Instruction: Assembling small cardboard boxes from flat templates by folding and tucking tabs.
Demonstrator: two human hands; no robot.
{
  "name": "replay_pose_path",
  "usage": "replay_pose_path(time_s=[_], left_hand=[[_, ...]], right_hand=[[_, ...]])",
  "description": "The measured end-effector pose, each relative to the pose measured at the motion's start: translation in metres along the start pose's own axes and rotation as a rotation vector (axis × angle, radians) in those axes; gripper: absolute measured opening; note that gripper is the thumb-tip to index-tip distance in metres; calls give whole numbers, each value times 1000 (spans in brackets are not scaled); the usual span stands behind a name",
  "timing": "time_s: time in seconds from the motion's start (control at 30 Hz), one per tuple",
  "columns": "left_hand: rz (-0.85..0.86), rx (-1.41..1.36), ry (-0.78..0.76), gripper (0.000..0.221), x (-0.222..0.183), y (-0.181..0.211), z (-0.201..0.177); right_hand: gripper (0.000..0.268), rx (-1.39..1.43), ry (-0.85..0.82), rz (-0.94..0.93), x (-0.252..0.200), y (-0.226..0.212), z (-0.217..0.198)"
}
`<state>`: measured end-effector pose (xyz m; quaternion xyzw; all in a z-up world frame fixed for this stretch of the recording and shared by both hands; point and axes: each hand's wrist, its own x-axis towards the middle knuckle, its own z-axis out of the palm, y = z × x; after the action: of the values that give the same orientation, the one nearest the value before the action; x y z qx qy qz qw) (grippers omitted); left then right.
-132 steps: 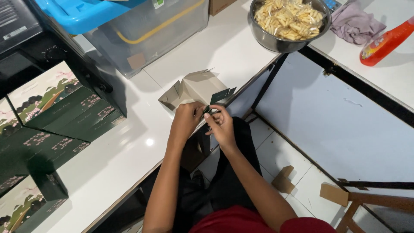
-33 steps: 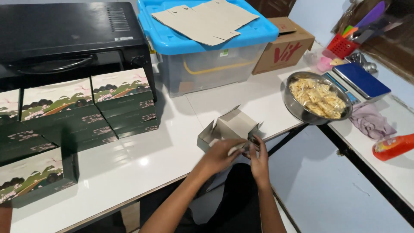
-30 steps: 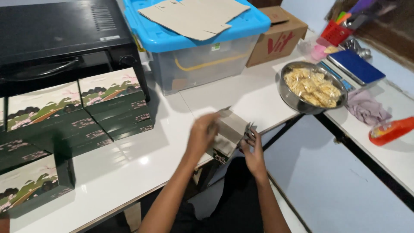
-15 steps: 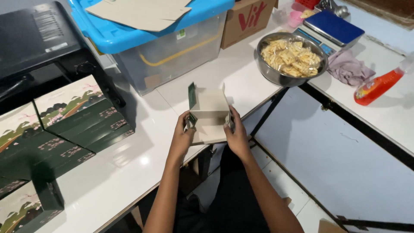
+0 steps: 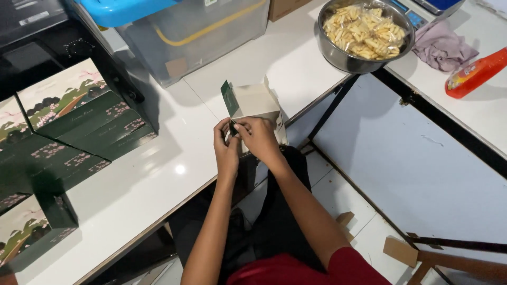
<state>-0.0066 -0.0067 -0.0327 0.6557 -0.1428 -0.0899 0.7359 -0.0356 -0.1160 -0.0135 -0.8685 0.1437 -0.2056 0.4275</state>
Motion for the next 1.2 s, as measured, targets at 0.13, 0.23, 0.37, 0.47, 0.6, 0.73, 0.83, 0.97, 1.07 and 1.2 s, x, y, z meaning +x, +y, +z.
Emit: replay_pose_path(time_s=[0.13, 0.23, 0.37, 0.47, 0.6, 0.73, 0.83, 0.97, 1.07, 1.2], left_hand=[[-25, 8, 17, 55, -7, 8, -5], [-72, 142, -10, 31, 6, -6, -23], [-172, 301, -122, 27, 20, -1, -38], [-222, 444, -119, 21, 22, 21, -40], [-179, 395, -69, 39, 13, 51, -35], [-105, 303, -7, 44, 12, 40, -34], [-70, 209, 18, 45, 2, 56, -30], [-88, 192, -5, 45, -6, 76, -26], [-78, 208, -13, 37, -9, 79, -24], [-84, 216, -24, 28, -8, 73, -25]], right_hand=[[18, -1, -80, 40, 1, -2, -2], [15, -31, -125, 49, -4, -15, -6], [18, -52, -146, 31, -7, -18, -5], [17, -36, -109, 51, -8, -15, -1], [14, 45, -34, 79, -15, -20, -1], [19, 161, 49, 105, -21, -29, -6], [27, 326, 89, 117, -32, -33, -5], [31, 417, 144, 115, -40, -36, -4], [30, 456, 165, 123, -45, -40, -3], [26, 601, 184, 158, -46, -34, 2]])
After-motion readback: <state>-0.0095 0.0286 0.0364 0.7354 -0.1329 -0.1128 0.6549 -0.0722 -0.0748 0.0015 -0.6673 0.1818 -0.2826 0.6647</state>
